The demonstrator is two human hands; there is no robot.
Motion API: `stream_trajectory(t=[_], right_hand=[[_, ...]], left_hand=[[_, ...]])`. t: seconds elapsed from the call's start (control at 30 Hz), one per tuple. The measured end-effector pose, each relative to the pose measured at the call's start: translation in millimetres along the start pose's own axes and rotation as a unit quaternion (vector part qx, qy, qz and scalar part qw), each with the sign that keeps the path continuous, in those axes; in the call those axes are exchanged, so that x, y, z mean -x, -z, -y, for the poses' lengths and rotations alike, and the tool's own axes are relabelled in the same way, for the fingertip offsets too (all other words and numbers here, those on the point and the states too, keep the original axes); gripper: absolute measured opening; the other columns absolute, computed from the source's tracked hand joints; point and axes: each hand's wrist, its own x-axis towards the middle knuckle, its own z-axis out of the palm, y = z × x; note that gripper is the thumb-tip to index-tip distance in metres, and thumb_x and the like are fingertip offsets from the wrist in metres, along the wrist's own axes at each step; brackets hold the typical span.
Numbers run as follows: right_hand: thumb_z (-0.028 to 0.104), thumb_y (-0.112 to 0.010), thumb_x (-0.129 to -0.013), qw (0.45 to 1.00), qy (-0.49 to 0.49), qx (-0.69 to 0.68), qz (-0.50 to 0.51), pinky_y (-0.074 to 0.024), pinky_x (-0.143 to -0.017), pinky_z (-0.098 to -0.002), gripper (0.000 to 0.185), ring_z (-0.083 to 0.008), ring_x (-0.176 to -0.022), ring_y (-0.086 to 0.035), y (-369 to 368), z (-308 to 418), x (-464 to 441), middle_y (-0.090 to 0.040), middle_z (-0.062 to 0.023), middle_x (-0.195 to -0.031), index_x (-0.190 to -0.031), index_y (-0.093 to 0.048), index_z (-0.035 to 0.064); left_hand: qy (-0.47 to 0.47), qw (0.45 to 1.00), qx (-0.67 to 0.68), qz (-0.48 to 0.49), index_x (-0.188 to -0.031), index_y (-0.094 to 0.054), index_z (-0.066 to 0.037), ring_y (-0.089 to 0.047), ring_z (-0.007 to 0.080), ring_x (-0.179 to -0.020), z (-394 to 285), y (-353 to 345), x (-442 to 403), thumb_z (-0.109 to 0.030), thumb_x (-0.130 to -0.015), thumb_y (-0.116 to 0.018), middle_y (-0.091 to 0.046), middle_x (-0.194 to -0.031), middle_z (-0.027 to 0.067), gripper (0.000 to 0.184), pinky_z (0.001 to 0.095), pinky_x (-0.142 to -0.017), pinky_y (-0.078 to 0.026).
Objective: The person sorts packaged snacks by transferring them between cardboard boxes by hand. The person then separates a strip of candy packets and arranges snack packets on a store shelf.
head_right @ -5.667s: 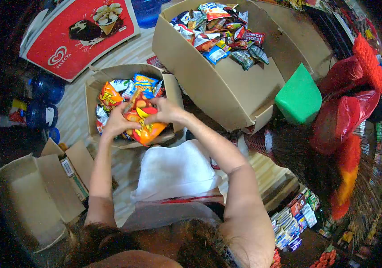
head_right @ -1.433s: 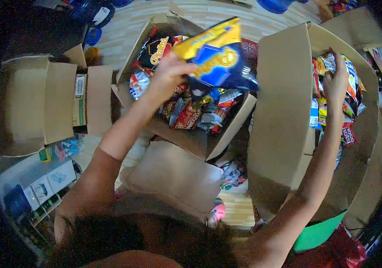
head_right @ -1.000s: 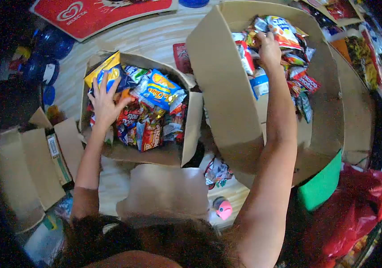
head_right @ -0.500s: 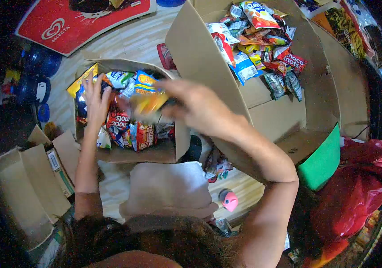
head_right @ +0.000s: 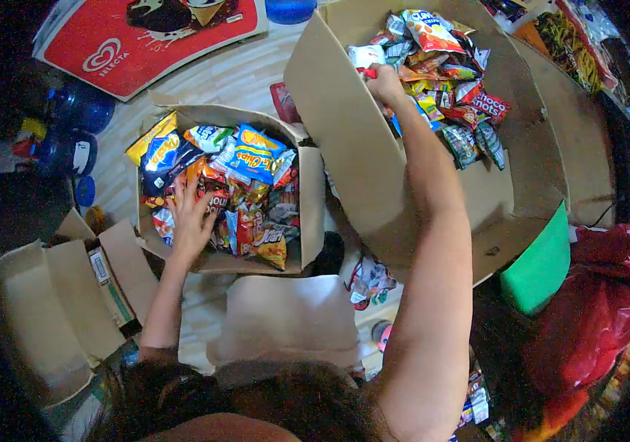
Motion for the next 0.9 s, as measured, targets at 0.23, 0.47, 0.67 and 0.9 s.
stream_trajectory(t=[0.23, 0.47, 0.67, 0.9], right_hand=[[0.011, -0.078, -0.061, 0.983, 0.031, -0.007, -0.179, -0.0506, -0.066, -0.0328, 0.052, -0.0179, -0.072, -0.063, 135.0, 105.3, 65.4, -0.067, -0.0089, -0.086, -0.108, -0.059, 0.0011], [0.004, -0.073, -0.061, 0.967, 0.213, -0.118, -0.07, -0.0461, -0.083, -0.0309, 0.043, -0.017, -0.093, -0.059, 122.6, 208.4, 198.4, -0.063, -0.0067, -0.098, -0.103, -0.061, 0.0035], [0.007, -0.073, -0.063, 0.92, 0.26, -0.233, 0.179, -0.0431, -0.088, -0.0417, 0.05, -0.0369, -0.102, -0.053, -15.4, 191.9, 246.2, -0.055, -0.0208, -0.107, -0.108, -0.052, -0.0012], [0.004, -0.055, -0.08, 0.963, 0.259, -0.02, -0.07, -0.0487, -0.08, -0.0359, 0.028, -0.0291, -0.094, -0.061, 59.8, 170.8, 163.7, -0.062, -0.0187, -0.101, -0.107, -0.059, 0.0014]], left_hand=[[-0.023, 1.0, -0.014, 0.002, -0.108, -0.059, -0.008, -0.012, 0.0393, -0.136, 14.8, 15.2, 13.1, -0.009, -0.071, -0.068, -0.03, -0.141, 0.0152, 0.038, 0.0642, -0.104, -0.011], [-0.047, 0.944, 0.259, -0.198, -0.137, -0.031, -0.004, -0.012, 0.0362, -0.137, -28.4, 52.4, -22.8, -0.032, -0.088, -0.053, -0.015, -0.148, 0.0191, 0.061, 0.0457, -0.109, -0.013], [-0.118, 0.939, 0.279, -0.162, -0.139, -0.026, 0.0, -0.008, 0.0347, -0.138, -67.3, 48.9, -49.3, -0.032, -0.088, -0.044, -0.012, -0.148, 0.0208, 0.063, 0.0459, -0.11, -0.009], [-0.092, 0.978, 0.17, -0.082, -0.137, -0.033, -0.009, -0.005, 0.0473, -0.134, -62.0, 8.4, -34.6, -0.042, -0.085, -0.054, -0.009, -0.148, 0.0219, 0.066, 0.0582, -0.105, -0.011]])
